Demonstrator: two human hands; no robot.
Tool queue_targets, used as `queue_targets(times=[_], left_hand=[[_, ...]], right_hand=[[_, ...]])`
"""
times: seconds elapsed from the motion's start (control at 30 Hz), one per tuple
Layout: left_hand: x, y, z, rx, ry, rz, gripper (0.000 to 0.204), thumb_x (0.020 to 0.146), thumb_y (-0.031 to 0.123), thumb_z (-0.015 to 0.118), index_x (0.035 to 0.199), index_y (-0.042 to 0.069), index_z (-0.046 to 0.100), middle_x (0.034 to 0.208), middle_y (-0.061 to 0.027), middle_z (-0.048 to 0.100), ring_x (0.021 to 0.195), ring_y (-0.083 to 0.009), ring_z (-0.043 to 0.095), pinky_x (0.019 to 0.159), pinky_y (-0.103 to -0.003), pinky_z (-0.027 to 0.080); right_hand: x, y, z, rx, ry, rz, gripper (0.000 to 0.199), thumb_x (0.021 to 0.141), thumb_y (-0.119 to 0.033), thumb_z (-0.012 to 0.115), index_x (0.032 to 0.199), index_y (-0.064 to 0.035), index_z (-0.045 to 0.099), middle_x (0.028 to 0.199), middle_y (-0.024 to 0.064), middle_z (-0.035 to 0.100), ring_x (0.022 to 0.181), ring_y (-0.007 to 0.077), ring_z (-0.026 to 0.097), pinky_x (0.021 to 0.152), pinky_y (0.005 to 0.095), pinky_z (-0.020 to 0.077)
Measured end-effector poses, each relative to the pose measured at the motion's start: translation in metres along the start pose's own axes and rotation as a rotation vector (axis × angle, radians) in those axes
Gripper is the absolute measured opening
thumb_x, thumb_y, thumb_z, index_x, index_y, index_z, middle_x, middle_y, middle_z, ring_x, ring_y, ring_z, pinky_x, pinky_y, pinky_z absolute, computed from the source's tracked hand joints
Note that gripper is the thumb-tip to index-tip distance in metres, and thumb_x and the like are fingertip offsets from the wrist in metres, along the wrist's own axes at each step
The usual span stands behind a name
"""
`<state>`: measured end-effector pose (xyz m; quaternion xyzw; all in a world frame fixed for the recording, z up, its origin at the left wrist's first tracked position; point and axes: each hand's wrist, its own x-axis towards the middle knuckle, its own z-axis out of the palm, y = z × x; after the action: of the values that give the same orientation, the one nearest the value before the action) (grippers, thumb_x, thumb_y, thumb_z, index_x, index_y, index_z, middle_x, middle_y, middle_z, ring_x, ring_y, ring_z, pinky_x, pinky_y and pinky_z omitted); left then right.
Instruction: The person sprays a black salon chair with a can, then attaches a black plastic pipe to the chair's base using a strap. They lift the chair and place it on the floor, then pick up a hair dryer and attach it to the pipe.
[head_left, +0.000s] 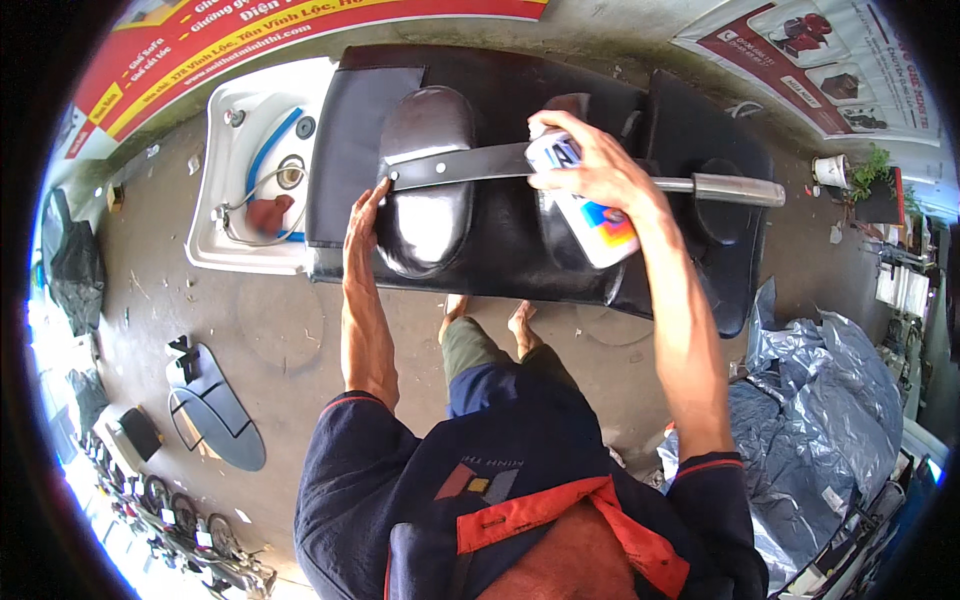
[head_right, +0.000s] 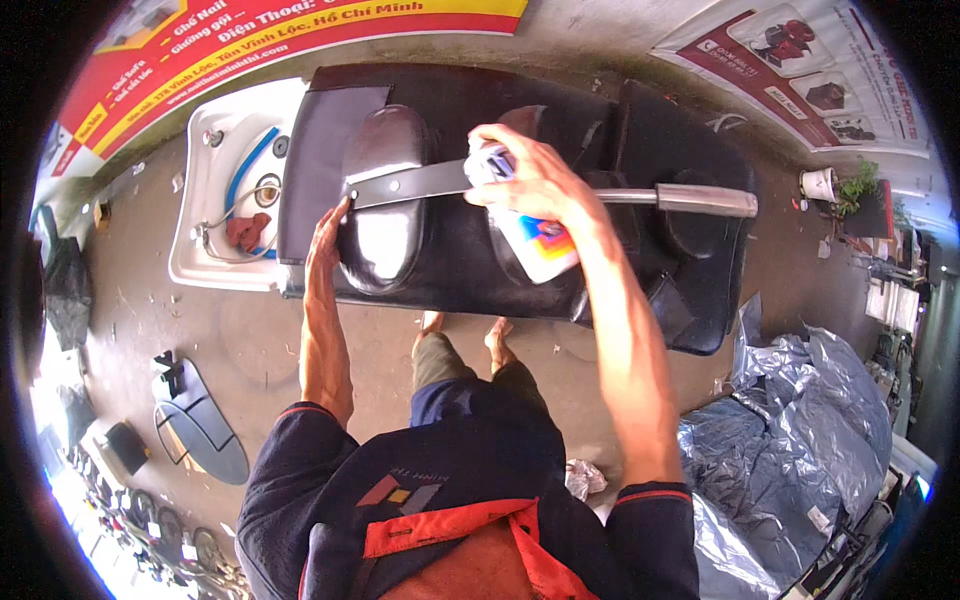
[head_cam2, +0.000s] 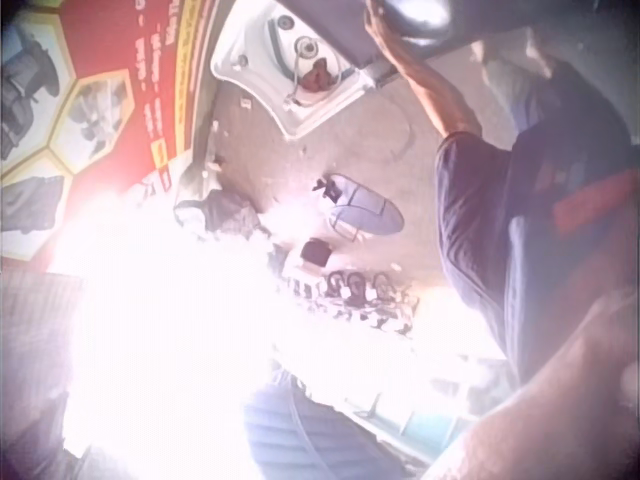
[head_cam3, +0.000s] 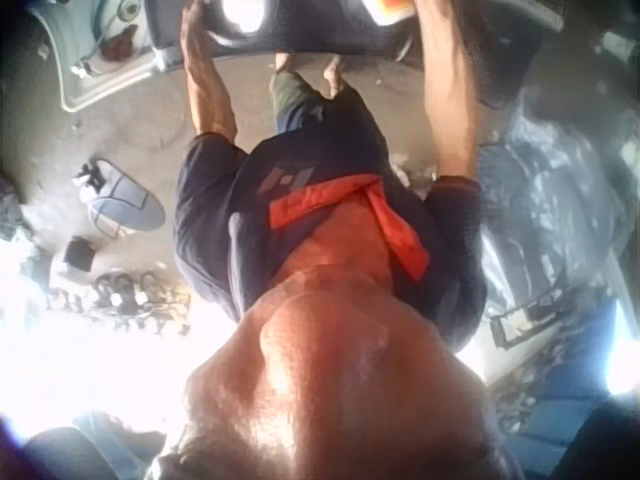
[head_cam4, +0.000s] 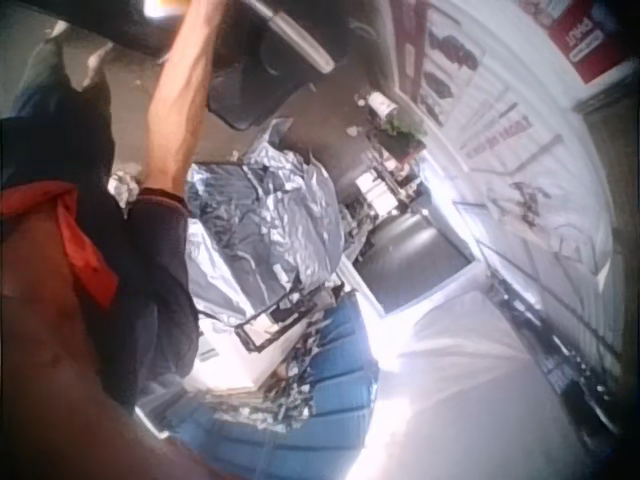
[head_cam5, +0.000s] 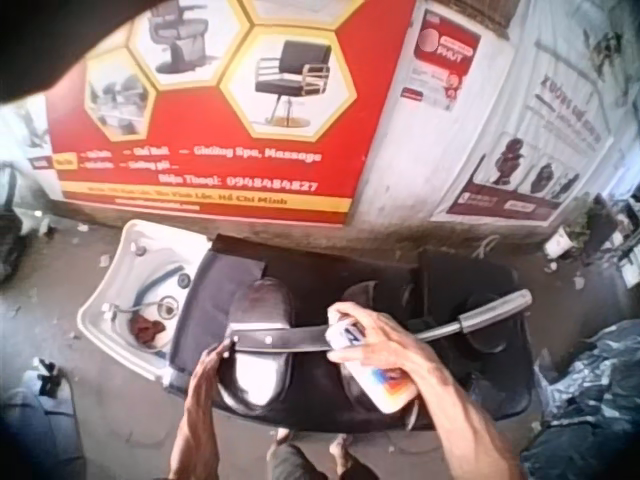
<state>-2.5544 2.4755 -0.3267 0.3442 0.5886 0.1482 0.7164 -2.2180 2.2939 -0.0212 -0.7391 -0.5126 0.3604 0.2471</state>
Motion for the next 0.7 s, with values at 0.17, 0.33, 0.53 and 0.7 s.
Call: queue_targets(times=[0.17, 0.33, 0.53, 0.7], left_hand=[[-0.064, 0.026, 0.023, -0.022, -0.179, -0.008, 0.109, 0.077, 0.056, 0.090, 0.157, 0.000, 0.041, 0.145, -0.0232, 0.057, 0.131, -0.0332, 0.058, 0.112, -0.047, 0.046], [-0.116, 0.067, 0.055, 0.029, -0.267, 0.138, 0.115, 0.069, 0.042, 0.098, 0.156, -0.005, 0.038, 0.137, -0.0247, 0.061, 0.124, -0.0342, 0.061, 0.107, -0.047, 0.050], [-0.162, 0.081, 0.084, 0.063, -0.117, 0.218, 0.106, 0.075, 0.033, 0.095, 0.155, -0.005, 0.036, 0.129, -0.0230, 0.066, 0.113, -0.0313, 0.067, 0.098, -0.044, 0.055], [-0.175, 0.086, 0.098, 0.133, -0.203, 0.286, 0.086, 0.083, 0.040, 0.087, 0.150, 0.001, 0.048, 0.131, -0.0161, 0.064, 0.117, -0.0276, 0.064, 0.102, -0.043, 0.052]], right_hand=[[-0.078, 0.028, -0.036, 0.113, 0.154, -0.072, 0.080, 0.072, -0.020, 0.087, 0.145, -0.0124, 0.057, 0.127, 0.0107, 0.069, 0.114, 0.0216, 0.065, 0.101, 0.0362, 0.0511], [-0.130, 0.060, -0.053, 0.176, 0.281, -0.086, 0.086, 0.070, -0.017, 0.086, 0.149, -0.0089, 0.054, 0.135, 0.0144, 0.066, 0.125, 0.0240, 0.062, 0.110, 0.0395, 0.0465], [-0.175, 0.082, -0.031, 0.230, 0.585, -0.150, 0.084, 0.076, -0.001, 0.087, 0.151, -0.0076, 0.049, 0.138, 0.0146, 0.063, 0.125, 0.0231, 0.063, 0.106, 0.0377, 0.0511], [-0.233, 0.068, -0.020, 0.021, 0.941, -0.028, 0.082, 0.072, -0.011, 0.092, 0.145, -0.0075, 0.056, 0.124, 0.0170, 0.067, 0.113, 0.0313, 0.068, 0.100, 0.0436, 0.0547]])
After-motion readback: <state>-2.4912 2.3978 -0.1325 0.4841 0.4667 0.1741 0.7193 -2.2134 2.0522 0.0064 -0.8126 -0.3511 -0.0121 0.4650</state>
